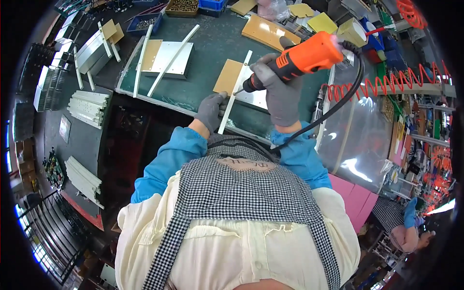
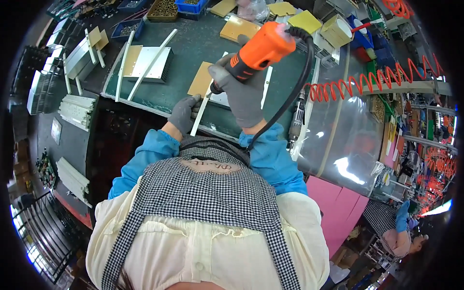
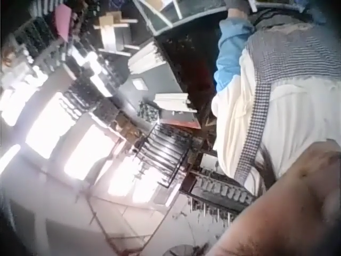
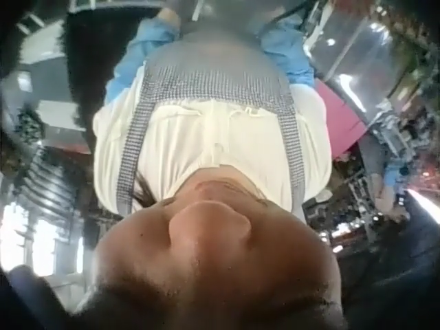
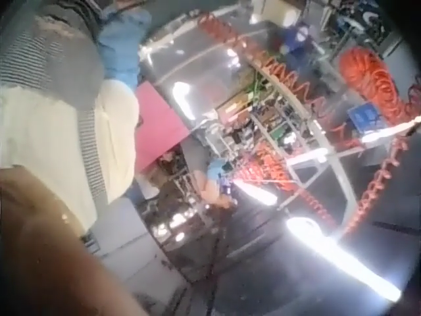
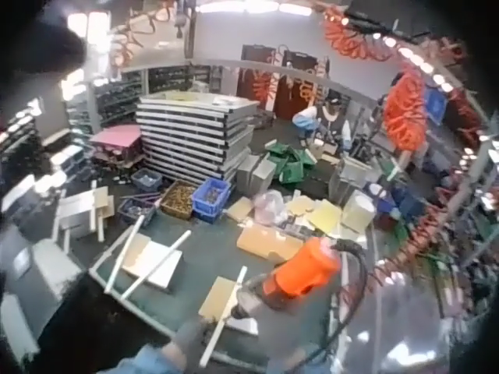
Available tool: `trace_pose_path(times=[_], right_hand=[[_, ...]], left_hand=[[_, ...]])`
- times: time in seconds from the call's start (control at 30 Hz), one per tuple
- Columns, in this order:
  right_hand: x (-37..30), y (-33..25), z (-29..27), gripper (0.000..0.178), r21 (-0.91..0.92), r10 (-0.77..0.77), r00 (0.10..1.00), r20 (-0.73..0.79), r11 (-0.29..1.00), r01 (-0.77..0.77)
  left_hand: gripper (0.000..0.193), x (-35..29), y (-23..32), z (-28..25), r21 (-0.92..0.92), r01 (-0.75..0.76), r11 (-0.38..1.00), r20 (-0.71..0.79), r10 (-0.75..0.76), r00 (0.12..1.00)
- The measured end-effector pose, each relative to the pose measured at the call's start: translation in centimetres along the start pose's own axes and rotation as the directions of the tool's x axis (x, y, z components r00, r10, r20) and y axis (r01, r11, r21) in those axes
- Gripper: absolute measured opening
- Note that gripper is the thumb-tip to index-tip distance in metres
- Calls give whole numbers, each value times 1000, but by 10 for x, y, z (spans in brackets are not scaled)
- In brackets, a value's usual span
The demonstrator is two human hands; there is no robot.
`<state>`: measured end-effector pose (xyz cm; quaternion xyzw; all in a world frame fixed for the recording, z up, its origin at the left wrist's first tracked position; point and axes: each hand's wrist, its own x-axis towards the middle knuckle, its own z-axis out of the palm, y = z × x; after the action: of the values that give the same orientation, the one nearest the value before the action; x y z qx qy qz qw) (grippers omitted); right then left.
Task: Assemble metal and plastic components using a power screwdriver on a workshop bench.
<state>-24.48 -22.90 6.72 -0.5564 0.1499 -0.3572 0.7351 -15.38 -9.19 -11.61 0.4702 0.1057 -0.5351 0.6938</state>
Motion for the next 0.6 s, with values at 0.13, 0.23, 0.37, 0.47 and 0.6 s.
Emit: trace_pose_path(times=[0.13, 0.23, 0.37, 0.47, 0.6], right_hand=[[1, 3, -4, 31, -100, 60, 998, 29, 993, -57], [-1, 1, -3, 44, -124, 122, 990, 69, 986, -113], [-7, 9, -4, 70, -159, 110, 974, 198, 984, -79], [-8, 17, -7, 65, -226, -7, 955, 298, 971, 77], [5, 22, -4, 55, -233, 126, 974, 186, 969, -81]], left_hand=[[16, -4, -4, 5, 48, -1, 999, -41, 3, 999], [18, -6, -8, 9, 113, -47, 993, -124, 61, 990], [23, -4, -14, 7, 226, -158, 961, -153, 195, 969], [26, -7, -12, 10, 187, -185, 965, -147, 214, 966], [27, -3, -13, 8, 286, -182, 941, -191, 241, 952]])
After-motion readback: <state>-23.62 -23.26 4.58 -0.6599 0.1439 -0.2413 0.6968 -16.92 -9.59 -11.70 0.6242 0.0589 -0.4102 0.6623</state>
